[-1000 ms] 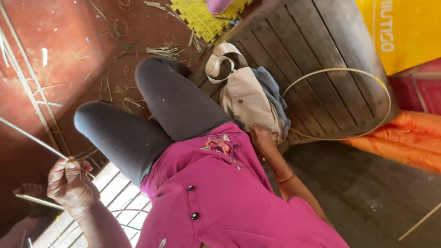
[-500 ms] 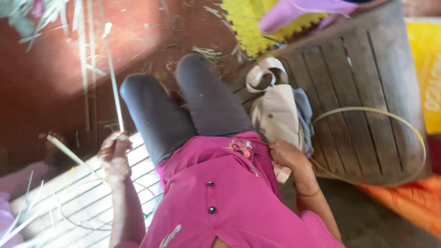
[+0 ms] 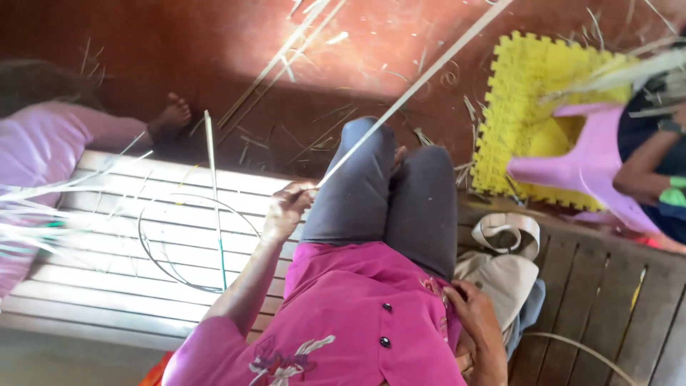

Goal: Assembling a circular fan frame by weaving and tying thin wooden strips together.

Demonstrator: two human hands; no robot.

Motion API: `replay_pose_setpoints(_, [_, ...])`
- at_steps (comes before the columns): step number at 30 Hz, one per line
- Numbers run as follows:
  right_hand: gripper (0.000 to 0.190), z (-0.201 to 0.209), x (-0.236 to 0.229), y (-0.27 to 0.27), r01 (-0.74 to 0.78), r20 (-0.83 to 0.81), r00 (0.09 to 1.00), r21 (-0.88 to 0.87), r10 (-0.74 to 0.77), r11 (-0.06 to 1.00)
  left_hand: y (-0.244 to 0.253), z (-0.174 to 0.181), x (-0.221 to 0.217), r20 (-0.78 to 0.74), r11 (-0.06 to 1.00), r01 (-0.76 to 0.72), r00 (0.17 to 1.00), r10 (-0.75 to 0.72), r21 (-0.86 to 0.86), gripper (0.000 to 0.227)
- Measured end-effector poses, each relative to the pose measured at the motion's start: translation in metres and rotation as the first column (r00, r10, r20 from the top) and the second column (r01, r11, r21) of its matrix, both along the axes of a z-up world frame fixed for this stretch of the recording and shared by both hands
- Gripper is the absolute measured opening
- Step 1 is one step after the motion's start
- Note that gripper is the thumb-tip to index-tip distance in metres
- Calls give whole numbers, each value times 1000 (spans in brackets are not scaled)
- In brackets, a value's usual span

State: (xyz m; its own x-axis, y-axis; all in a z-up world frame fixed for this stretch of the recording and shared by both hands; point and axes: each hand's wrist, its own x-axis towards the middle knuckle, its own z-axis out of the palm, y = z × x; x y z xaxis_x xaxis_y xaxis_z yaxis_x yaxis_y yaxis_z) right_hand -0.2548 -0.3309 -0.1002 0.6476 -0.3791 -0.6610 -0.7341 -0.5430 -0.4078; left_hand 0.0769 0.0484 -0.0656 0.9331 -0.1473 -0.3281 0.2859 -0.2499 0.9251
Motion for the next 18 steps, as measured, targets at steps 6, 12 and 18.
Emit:
replay_pose_setpoints(6, [31, 22, 29, 16, -69, 178, 982, 13, 66, 998, 15, -15, 11, -27, 997, 23, 999, -21, 80, 17])
replay_pose_setpoints(12, [23, 52, 43, 45, -46, 184, 982, -31, 51, 998, 6, -11, 34, 211, 961, 274, 938, -275, 35, 11])
replay_pose_setpoints(18, [33, 54, 35, 64, 46, 204, 978, -52, -34, 998, -35, 26, 60, 354, 739, 665, 668, -655, 112, 8])
